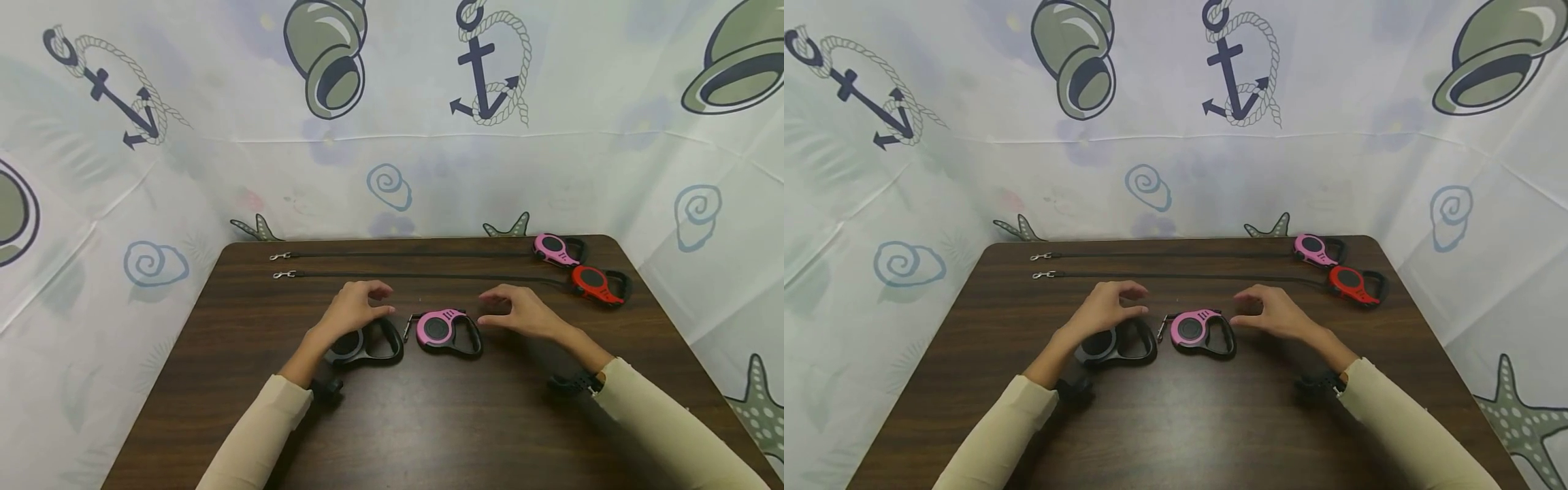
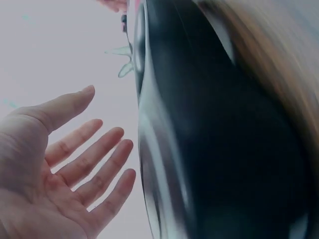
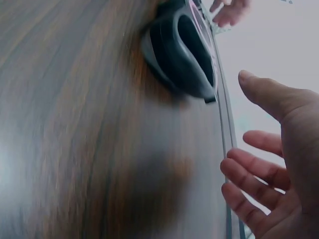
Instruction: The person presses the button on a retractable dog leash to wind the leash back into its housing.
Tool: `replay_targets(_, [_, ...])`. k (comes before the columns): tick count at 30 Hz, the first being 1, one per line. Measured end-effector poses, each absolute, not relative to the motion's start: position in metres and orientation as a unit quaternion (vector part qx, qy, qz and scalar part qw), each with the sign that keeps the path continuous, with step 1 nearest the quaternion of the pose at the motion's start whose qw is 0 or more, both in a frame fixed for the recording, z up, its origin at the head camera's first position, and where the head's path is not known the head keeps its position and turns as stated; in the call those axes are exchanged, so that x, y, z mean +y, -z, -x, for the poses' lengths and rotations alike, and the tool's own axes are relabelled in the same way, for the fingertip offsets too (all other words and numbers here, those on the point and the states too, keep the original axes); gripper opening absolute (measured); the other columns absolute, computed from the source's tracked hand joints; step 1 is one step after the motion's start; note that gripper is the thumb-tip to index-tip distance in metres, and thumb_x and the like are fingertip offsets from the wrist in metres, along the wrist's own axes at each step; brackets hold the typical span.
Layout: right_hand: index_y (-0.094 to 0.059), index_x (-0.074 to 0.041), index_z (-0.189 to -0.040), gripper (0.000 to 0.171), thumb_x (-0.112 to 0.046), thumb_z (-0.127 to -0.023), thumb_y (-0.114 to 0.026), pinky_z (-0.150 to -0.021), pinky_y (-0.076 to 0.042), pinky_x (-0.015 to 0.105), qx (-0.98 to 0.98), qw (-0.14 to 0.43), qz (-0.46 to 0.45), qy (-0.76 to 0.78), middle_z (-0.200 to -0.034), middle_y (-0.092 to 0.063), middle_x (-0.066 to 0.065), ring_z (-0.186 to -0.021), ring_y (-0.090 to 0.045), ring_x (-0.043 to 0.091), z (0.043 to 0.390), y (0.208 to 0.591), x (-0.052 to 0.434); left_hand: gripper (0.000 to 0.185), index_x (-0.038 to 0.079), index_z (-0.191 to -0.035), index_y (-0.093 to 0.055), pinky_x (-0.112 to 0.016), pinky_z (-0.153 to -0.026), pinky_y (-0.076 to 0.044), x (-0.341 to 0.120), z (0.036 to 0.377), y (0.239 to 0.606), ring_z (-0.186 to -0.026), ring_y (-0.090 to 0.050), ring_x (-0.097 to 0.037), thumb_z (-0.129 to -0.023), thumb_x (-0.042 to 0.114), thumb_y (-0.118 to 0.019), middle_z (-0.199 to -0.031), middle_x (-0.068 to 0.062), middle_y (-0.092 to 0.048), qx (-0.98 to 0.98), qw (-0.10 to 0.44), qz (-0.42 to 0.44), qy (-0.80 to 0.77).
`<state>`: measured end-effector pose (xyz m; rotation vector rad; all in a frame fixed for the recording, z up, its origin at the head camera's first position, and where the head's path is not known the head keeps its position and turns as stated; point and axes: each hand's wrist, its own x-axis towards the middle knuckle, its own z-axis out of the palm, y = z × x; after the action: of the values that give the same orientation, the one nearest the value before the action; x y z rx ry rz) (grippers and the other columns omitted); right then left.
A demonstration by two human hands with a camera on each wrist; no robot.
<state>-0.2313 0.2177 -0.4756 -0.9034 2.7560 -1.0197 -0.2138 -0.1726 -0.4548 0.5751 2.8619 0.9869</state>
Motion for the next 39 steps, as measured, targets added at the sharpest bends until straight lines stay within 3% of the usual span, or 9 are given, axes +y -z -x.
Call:
replay_targets(7, [-0.071,-0.003,-0.132,0.052,-0.029,-0.09,-0.086,-0.099,-0.054,0.058,0.901,0.013,0.296,0.316,-0.128,-0.073,0.013,-0.115,-0.069,0.033,0.234,0.47,0.245,0.048,0.01,-0.138,-0.07,-0.055,-0.096,-0.056,-0.203,0.215,0.453,-0.117,-0.071,-0.033,-0.096,0.029,-0.082,-0.128,-0.011,-0.075,0.934,0.005,-0.189,-0.303])
replay_targets(13, [-0.07,-0.002,-0.132,0.053,-0.027,-0.089,-0.088,-0.1,-0.054,0.06,0.908,-0.001,0.289,0.302,-0.13,-0.072,0.013,-0.118,-0.068,0.036,0.236,0.465,0.271,0.045,0.011,-0.135,-0.072,-0.058,-0.091,-0.056,-0.236,0.215,0.451,-0.114,-0.072,-0.036,-0.095,0.029,-0.082,-0.125,-0.013,-0.076,0.938,-0.027,-0.176,-0.298])
replay_targets(18, [-0.071,-0.004,-0.131,0.052,-0.027,-0.088,-0.088,-0.1,-0.051,0.059,0.912,-0.019,0.301,0.279,-0.129,-0.073,0.011,-0.121,-0.067,0.036,0.237,0.459,0.293,0.043,0.009,-0.133,-0.072,-0.056,-0.095,-0.055,-0.267,0.219,0.451,-0.116,-0.072,-0.033,-0.095,0.025,-0.083,-0.127,-0.012,-0.075,0.932,-0.047,-0.181,-0.31])
replay_targets(20, [-0.072,-0.004,-0.13,0.051,-0.025,-0.087,-0.089,-0.099,-0.052,0.055,0.912,-0.035,0.309,0.266,-0.129,-0.073,0.011,-0.122,-0.067,0.036,0.237,0.457,0.302,0.044,0.008,-0.134,-0.071,-0.056,-0.099,-0.055,-0.278,0.221,0.451,-0.118,-0.071,-0.033,-0.095,0.024,-0.082,-0.129,-0.012,-0.074,0.929,-0.05,-0.183,-0.317])
replay_targets(26, [-0.074,-0.007,-0.128,0.051,-0.021,-0.083,-0.092,-0.097,-0.047,0.024,0.911,-0.071,0.327,0.242,-0.126,-0.073,0.009,-0.118,-0.068,0.033,0.238,0.454,0.324,0.046,0.005,-0.135,-0.07,-0.057,-0.105,-0.051,-0.307,0.222,0.452,-0.123,-0.067,-0.037,-0.094,0.021,-0.083,-0.133,-0.015,-0.072,0.928,-0.065,-0.181,-0.318])
replay_targets(29, [-0.075,-0.006,-0.126,0.051,-0.019,-0.081,-0.093,-0.097,-0.043,0.019,0.908,-0.085,0.335,0.237,-0.124,-0.074,0.009,-0.116,-0.068,0.033,0.239,0.453,0.332,0.046,0.005,-0.135,-0.07,-0.057,-0.105,-0.051,-0.318,0.222,0.452,-0.125,-0.066,-0.038,-0.094,0.02,-0.084,-0.134,-0.016,-0.071,0.931,-0.063,-0.18,-0.31])
replay_targets(32, [-0.075,-0.007,-0.125,0.051,-0.018,-0.079,-0.094,-0.097,-0.045,0.024,0.91,-0.092,0.336,0.227,-0.124,-0.074,0.011,-0.115,-0.068,0.035,0.239,0.451,0.34,0.047,0.005,-0.135,-0.07,-0.057,-0.104,-0.051,-0.327,0.223,0.452,-0.124,-0.066,-0.038,-0.093,0.02,-0.084,-0.134,-0.015,-0.071,0.934,-0.064,-0.18,-0.302])
replay_targets(37, [-0.075,-0.007,-0.125,0.053,-0.019,-0.077,-0.095,-0.093,-0.053,0.054,0.919,-0.09,0.32,0.211,-0.125,-0.073,0.016,-0.115,-0.068,0.04,0.242,0.45,0.353,0.048,0.004,-0.134,-0.071,-0.06,-0.1,-0.052,-0.342,0.227,0.453,-0.121,-0.067,-0.04,-0.091,0.019,-0.086,-0.131,-0.016,-0.073,0.936,-0.085,-0.183,-0.288])
replay_targets(39, [-0.076,-0.006,-0.124,0.053,-0.019,-0.076,-0.096,-0.089,-0.053,0.059,0.921,-0.093,0.318,0.205,-0.123,-0.073,0.016,-0.113,-0.068,0.041,0.245,0.45,0.359,0.048,0.004,-0.133,-0.071,-0.061,-0.099,-0.052,-0.348,0.23,0.455,-0.12,-0.067,-0.041,-0.09,0.019,-0.086,-0.13,-0.017,-0.073,0.937,-0.093,-0.184,-0.283])
